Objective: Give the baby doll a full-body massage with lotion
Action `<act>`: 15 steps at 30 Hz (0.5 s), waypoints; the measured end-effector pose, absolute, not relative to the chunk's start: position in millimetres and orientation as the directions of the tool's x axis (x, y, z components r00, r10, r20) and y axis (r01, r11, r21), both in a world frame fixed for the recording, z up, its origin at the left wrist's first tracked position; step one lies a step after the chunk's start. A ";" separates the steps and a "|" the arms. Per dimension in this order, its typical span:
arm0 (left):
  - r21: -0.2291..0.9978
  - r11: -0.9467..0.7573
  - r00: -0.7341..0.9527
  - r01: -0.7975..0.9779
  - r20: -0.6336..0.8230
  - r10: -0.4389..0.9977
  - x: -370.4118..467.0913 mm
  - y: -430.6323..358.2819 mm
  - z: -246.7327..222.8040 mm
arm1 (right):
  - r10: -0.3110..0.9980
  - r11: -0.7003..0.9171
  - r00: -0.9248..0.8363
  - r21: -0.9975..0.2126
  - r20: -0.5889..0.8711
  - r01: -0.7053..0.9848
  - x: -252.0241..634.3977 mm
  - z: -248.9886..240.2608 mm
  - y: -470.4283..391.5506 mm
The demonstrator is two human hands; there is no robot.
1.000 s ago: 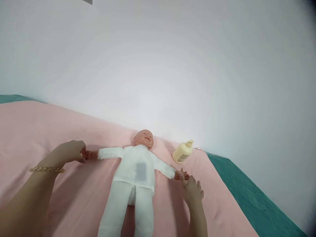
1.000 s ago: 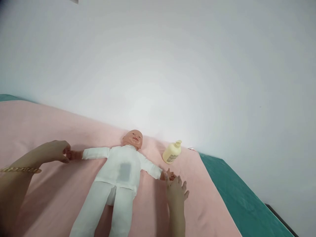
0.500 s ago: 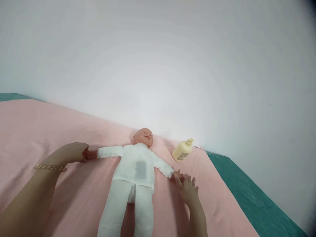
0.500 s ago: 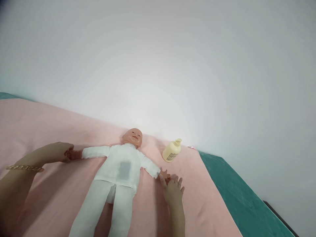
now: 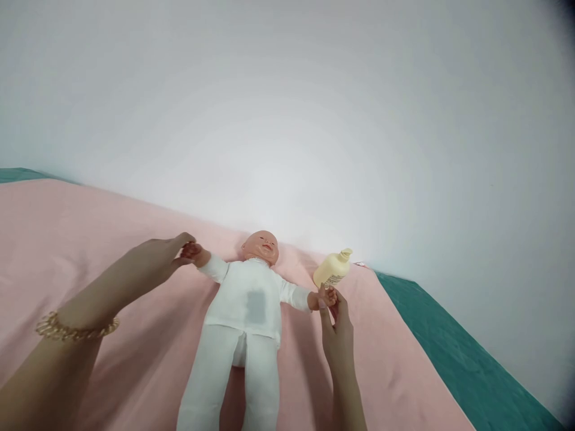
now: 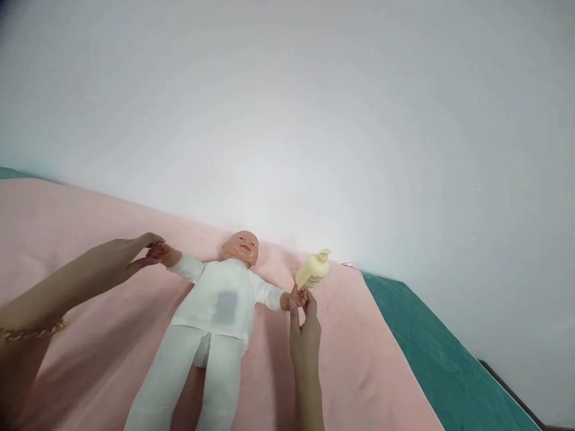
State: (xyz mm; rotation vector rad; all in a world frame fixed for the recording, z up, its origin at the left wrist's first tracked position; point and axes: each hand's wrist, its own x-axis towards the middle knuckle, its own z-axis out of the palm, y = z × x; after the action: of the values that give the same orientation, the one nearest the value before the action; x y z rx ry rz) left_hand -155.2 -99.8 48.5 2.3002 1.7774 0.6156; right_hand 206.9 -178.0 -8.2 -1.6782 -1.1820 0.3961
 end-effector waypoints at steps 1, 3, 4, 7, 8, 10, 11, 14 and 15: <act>0.383 -0.342 0.255 0.858 0.261 0.931 -147.3 -101.1 50.0 | 0.845 0.021 0.449 -0.857 0.290 0.515 202.8 -8.6 -179.1; 0.368 -0.502 0.373 0.783 0.367 0.852 -130.3 -103.1 47.6 | 0.849 0.099 0.394 -0.838 0.352 0.536 195.1 -11.8 -180.5; 0.348 -0.575 0.435 0.740 0.404 0.805 -121.1 -104.3 44.7 | 0.849 0.154 0.347 -0.814 0.400 0.560 191.7 -14.3 -180.6; 0.310 -0.690 0.576 0.654 0.388 0.720 -92.8 -110.2 34.9 | 0.803 0.409 0.076 -0.638 0.592 0.652 183.0 -22.4 -178.0; 0.296 -0.714 0.606 0.634 0.383 0.697 -84.5 -112.4 31.9 | 0.763 0.499 -0.033 -0.555 0.646 0.665 180.3 -24.6 -176.6; 0.272 -0.753 0.648 0.599 0.389 0.655 -71.9 -115.9 26.7 | 0.685 0.619 -0.202 -0.413 0.700 0.668 174.6 -27.6 -174.1; 0.260 -0.771 0.665 0.581 0.396 0.634 -67.9 -116.8 24.4 | 0.665 0.643 -0.251 -0.368 0.703 0.672 171.6 -28.5 -173.3; 0.234 -0.813 0.696 0.534 0.424 0.579 -63.8 -116.8 18.4 | 0.655 0.648 -0.307 -0.302 0.691 0.699 163.1 -30.4 -173.5; 0.229 -0.818 0.699 0.528 0.429 0.572 -63.8 -116.4 16.9 | 0.653 0.645 -0.315 -0.287 0.689 0.708 160.9 -31.0 -174.1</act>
State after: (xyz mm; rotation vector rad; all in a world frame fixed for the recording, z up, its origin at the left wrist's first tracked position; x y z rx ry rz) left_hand -63.8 -116.4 16.9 2.8136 0.9120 0.7562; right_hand 160.9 -174.1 -31.0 -1.0590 -2.0425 -0.0860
